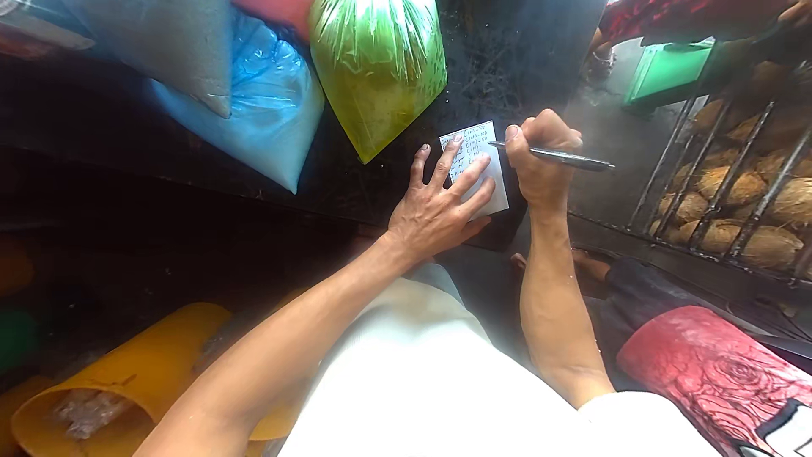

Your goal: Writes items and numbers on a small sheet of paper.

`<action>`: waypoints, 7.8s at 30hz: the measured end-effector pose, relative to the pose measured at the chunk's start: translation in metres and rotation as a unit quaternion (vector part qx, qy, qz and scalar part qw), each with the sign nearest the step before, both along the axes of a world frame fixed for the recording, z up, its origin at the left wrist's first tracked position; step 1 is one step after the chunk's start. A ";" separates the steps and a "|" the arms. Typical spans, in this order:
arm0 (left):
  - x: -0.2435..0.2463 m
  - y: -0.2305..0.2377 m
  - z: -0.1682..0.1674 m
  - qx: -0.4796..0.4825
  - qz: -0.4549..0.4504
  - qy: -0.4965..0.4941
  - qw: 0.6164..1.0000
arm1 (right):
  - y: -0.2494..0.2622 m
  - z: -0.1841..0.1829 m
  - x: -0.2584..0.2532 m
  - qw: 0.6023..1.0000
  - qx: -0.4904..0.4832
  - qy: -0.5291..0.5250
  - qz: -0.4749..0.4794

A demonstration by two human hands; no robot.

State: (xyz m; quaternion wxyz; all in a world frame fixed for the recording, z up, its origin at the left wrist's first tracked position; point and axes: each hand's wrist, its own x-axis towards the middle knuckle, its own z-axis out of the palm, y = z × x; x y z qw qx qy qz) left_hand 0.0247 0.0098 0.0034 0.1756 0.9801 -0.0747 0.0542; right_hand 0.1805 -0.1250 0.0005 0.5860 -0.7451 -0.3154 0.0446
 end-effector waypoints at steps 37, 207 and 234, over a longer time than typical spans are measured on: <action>0.000 0.001 0.001 -0.009 -0.001 0.002 1.000 | 0.001 0.001 0.002 1.000 -0.021 0.009 -0.017; -0.011 0.006 -0.002 -0.016 -0.122 -0.078 0.989 | -0.010 -0.001 -0.013 1.000 0.019 -0.003 -0.015; -0.002 0.002 -0.001 -0.029 -0.121 -0.027 0.992 | -0.011 0.000 -0.014 0.999 -0.017 -0.005 -0.032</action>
